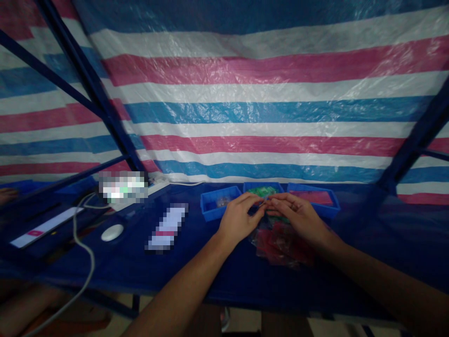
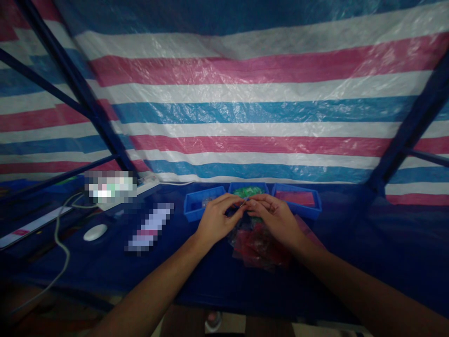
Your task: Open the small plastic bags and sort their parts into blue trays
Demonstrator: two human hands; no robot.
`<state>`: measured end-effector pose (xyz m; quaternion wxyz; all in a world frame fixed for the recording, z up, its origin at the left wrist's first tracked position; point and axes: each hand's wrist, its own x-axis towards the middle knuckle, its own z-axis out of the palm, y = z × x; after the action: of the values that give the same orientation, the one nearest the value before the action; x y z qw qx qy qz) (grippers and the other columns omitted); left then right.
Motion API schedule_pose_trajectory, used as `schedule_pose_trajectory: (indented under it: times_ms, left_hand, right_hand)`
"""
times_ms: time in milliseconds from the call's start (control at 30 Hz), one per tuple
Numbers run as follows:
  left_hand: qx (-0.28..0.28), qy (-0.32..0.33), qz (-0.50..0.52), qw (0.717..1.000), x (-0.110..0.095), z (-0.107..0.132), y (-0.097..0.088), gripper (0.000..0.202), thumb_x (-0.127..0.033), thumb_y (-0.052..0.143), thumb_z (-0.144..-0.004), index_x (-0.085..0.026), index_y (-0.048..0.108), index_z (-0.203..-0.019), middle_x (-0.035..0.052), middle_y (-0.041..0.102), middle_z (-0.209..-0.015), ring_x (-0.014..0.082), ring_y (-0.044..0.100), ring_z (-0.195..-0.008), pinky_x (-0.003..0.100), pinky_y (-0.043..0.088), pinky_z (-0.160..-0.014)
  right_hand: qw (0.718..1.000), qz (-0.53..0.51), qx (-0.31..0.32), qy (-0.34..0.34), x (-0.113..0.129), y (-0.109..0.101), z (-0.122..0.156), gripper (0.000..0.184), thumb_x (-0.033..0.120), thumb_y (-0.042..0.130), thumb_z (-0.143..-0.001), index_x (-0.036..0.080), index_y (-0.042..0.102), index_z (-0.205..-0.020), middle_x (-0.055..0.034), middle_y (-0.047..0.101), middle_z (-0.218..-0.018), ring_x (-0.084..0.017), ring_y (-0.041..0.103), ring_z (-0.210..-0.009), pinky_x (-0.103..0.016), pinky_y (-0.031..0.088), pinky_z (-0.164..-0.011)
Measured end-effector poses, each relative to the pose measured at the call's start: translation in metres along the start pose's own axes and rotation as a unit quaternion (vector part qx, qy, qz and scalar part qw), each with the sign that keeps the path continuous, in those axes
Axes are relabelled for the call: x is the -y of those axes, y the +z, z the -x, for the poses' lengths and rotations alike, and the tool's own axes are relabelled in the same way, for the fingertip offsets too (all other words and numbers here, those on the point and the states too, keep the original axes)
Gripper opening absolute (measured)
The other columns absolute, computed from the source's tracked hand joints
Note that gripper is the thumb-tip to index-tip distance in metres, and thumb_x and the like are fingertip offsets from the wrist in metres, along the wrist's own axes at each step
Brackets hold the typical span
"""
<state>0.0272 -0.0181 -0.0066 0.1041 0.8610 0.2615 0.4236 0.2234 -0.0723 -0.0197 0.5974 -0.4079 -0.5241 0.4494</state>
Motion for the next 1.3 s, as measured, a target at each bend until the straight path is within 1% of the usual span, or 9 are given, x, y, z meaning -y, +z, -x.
schedule_pose_trajectory:
  times_ms: [267,367,467,567,700,800,933,1167,1300]
  left_hand:
    - [0.001,-0.014,-0.005,1.0,-0.004,-0.002,-0.002,0.012,-0.025,0.062,-0.1,-0.02,0.072,-0.1,0.0066,0.074,-0.097,0.0211,0.072,-0.093,0.034,0.058,-0.084]
    - [-0.001,-0.025,-0.006,1.0,-0.004,-0.004,-0.003,0.013,-0.026,0.061,-0.101,-0.019,0.072,-0.098,0.0058,0.074,-0.094,0.0202,0.071,-0.089,0.033,0.056,-0.083]
    - [-0.01,-0.036,-0.005,0.999,-0.006,-0.005,-0.005,0.017,-0.028,0.059,-0.103,-0.019,0.073,-0.098,0.0051,0.075,-0.094,0.0196,0.071,-0.089,0.032,0.054,-0.083]
    - [-0.016,-0.049,0.008,0.999,-0.006,-0.006,-0.007,0.019,-0.031,0.06,-0.104,-0.02,0.075,-0.099,0.0045,0.077,-0.096,0.0196,0.072,-0.091,0.031,0.054,-0.083]
    - [0.016,-0.055,0.048,0.997,-0.005,-0.006,-0.006,0.021,-0.033,0.06,-0.104,-0.021,0.076,-0.102,0.0041,0.078,-0.098,0.0193,0.073,-0.09,0.03,0.054,-0.081]
    - [0.048,-0.044,0.083,0.994,-0.003,-0.006,-0.005,0.022,-0.033,0.058,-0.105,-0.021,0.076,-0.103,0.0037,0.079,-0.101,0.0189,0.074,-0.093,0.029,0.054,-0.082]
    - [0.057,-0.046,0.091,0.993,-0.002,-0.005,-0.003,0.023,-0.035,0.058,-0.105,-0.022,0.076,-0.102,0.0033,0.078,-0.097,0.0186,0.073,-0.089,0.029,0.055,-0.079]
    - [-0.035,-0.018,0.053,0.998,-0.002,-0.004,-0.001,0.023,-0.03,0.066,-0.1,-0.021,0.07,-0.121,0.0084,0.071,-0.115,0.0199,0.069,-0.099,0.032,0.059,-0.083]
    - [0.012,0.022,0.075,0.997,-0.005,-0.001,0.0,0.034,-0.033,0.067,-0.1,-0.023,0.067,-0.132,0.0096,0.07,-0.124,0.0211,0.07,-0.107,0.033,0.062,-0.085]
  right_hand:
    - [0.993,0.098,0.048,-0.051,0.006,0.004,0.006,0.031,0.049,0.072,-0.095,0.025,0.075,-0.114,-0.0075,0.078,-0.12,-0.025,0.073,-0.113,-0.043,0.057,-0.104]
    - [0.99,0.124,0.028,-0.06,0.004,0.002,0.005,0.03,0.048,0.071,-0.095,0.025,0.074,-0.113,-0.0081,0.077,-0.12,-0.025,0.073,-0.111,-0.042,0.058,-0.1]
    - [0.988,0.142,-0.022,-0.066,-0.002,-0.003,0.001,0.032,0.05,0.071,-0.095,0.025,0.071,-0.115,-0.0085,0.076,-0.117,-0.025,0.073,-0.106,-0.042,0.06,-0.094]
    - [0.983,0.146,-0.07,-0.086,-0.008,-0.007,-0.003,0.037,0.049,0.073,-0.093,0.027,0.067,-0.122,-0.008,0.075,-0.119,-0.026,0.072,-0.11,-0.043,0.059,-0.095]
    - [0.988,0.118,-0.052,-0.085,-0.01,-0.01,-0.006,0.041,0.047,0.077,-0.09,0.028,0.068,-0.125,-0.0075,0.073,-0.129,-0.026,0.07,-0.117,-0.043,0.058,-0.101]
    - [0.991,0.112,-0.019,-0.064,-0.006,-0.009,-0.004,0.031,0.047,0.078,-0.089,0.025,0.075,-0.111,-0.0068,0.078,-0.114,-0.025,0.074,-0.105,-0.041,0.058,-0.097]
    - [0.992,0.113,-0.02,-0.049,0.001,-0.007,-0.003,0.031,0.048,0.08,-0.086,0.023,0.078,-0.103,-0.0062,0.08,-0.103,-0.024,0.075,-0.098,-0.039,0.058,-0.093]
    - [0.99,0.095,-0.094,-0.04,-0.004,-0.011,-0.008,0.036,0.051,0.086,-0.078,0.021,0.075,-0.096,-0.0043,0.077,-0.09,-0.021,0.072,-0.083,-0.033,0.056,-0.077]
    - [0.993,0.073,-0.091,-0.033,0.002,-0.009,-0.006,0.037,0.053,0.086,-0.078,0.022,0.074,-0.094,-0.0036,0.076,-0.088,-0.019,0.07,-0.078,-0.032,0.056,-0.073]
